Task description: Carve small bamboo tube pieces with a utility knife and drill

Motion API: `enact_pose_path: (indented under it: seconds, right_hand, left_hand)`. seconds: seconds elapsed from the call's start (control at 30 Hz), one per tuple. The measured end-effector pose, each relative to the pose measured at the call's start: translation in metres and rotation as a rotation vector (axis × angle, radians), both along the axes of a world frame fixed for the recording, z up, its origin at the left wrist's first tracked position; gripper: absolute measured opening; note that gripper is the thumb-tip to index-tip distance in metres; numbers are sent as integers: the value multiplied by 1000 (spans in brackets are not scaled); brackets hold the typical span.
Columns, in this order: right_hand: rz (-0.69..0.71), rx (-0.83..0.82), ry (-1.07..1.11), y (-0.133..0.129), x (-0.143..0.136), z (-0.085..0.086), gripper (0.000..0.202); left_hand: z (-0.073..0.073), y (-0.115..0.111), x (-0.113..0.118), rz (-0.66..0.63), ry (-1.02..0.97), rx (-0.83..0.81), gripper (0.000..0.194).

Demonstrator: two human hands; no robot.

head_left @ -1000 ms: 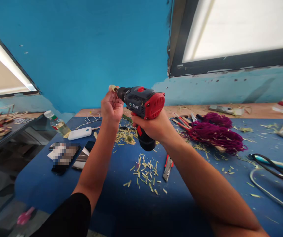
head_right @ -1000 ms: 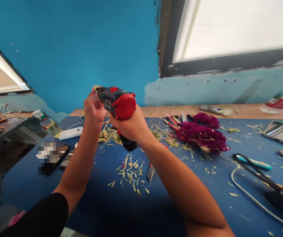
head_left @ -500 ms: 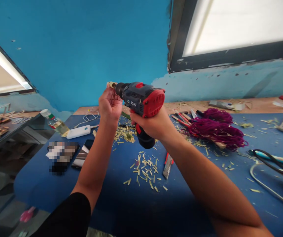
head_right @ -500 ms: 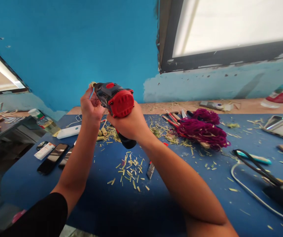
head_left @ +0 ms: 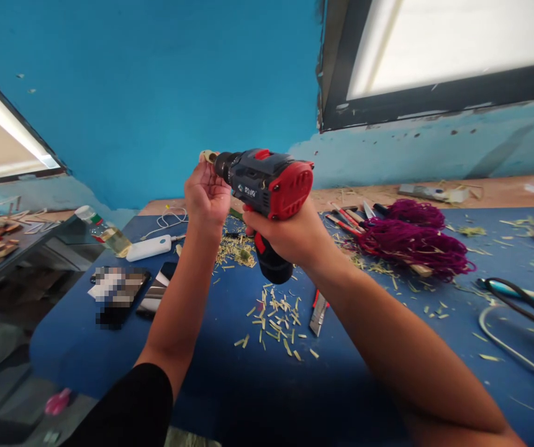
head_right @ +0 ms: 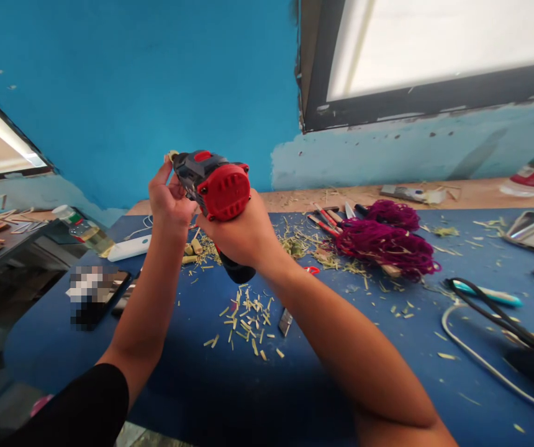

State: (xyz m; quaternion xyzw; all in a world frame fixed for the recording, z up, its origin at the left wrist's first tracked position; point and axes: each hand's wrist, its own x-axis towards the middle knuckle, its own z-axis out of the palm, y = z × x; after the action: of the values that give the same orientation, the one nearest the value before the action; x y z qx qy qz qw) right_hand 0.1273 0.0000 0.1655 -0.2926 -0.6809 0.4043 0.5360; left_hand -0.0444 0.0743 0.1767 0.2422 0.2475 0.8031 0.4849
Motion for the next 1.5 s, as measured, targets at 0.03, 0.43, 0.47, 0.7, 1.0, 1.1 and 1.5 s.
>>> enact_pose_path:
  seconds: [0.03, 0.43, 0.47, 0.7, 1.0, 1.1, 1.5]
  right_hand:
    - [16, -6, 12, 0, 0, 0, 18]
    - [40, -30, -18, 0, 6, 1, 21]
    - [44, -46, -25, 1, 7, 0, 21]
    - [49, -71, -47, 4, 10, 1, 24]
    - [79, -100, -14, 9, 11, -1, 22]
    - [82, -70, -33, 10, 11, -2, 21]
    - [136, -65, 51, 20, 7, -17, 36]
  left_hand:
    - [0, 0, 1, 5, -2, 3, 24]
    - [7, -11, 11, 42, -26, 10, 24]
    - [7, -11, 11, 40, -30, 7, 25]
    - [6, -10, 14, -3, -91, -6, 25]
    - [-4, -7, 20, -45, -95, -51, 12]
    - [0, -12, 20, -32, -89, -31, 12]
    - [13, -25, 22, -63, -33, 32, 22]
